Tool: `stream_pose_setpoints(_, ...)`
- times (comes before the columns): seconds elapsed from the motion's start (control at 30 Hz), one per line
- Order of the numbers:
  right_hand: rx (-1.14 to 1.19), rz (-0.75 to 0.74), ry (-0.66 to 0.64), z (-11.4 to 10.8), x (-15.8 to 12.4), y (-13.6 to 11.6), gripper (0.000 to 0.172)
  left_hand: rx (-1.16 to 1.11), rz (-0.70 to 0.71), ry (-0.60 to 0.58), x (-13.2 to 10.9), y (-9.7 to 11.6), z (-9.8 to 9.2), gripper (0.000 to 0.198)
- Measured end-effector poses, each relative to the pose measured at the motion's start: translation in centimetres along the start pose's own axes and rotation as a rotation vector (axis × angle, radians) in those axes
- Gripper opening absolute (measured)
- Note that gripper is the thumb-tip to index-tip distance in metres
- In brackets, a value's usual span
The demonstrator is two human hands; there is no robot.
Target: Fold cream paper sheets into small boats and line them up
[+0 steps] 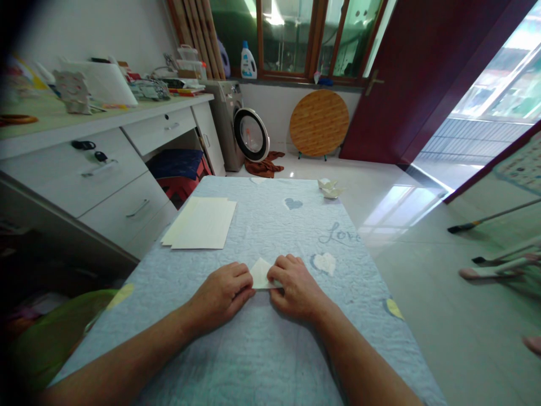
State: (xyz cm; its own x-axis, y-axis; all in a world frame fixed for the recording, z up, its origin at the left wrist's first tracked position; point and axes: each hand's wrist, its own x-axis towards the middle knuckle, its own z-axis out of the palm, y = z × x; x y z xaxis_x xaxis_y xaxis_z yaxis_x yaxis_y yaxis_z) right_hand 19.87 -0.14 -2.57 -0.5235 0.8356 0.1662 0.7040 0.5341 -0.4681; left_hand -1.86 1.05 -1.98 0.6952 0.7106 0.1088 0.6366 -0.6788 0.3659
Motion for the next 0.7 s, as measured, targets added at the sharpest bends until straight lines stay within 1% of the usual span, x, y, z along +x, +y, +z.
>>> stream_pose_setpoints(0.4,0.01,-0.011,-0.03,-0.2,0.1,0.6,0.009,-0.003,-0.019,-0.007,-0.1,-0.3,0.4,0.015)
stream_pose_setpoints(0.6,0.036,0.016,-0.039,-0.5,-0.2,1.2,0.014,-0.006,-0.04,-0.05,0.1,-0.4,0.3,0.014)
stream_pose_setpoints(0.7,0.054,0.028,-0.036,-0.7,-0.2,1.3,0.013,-0.031,-0.047,-0.052,0.1,-0.5,0.3,0.014)
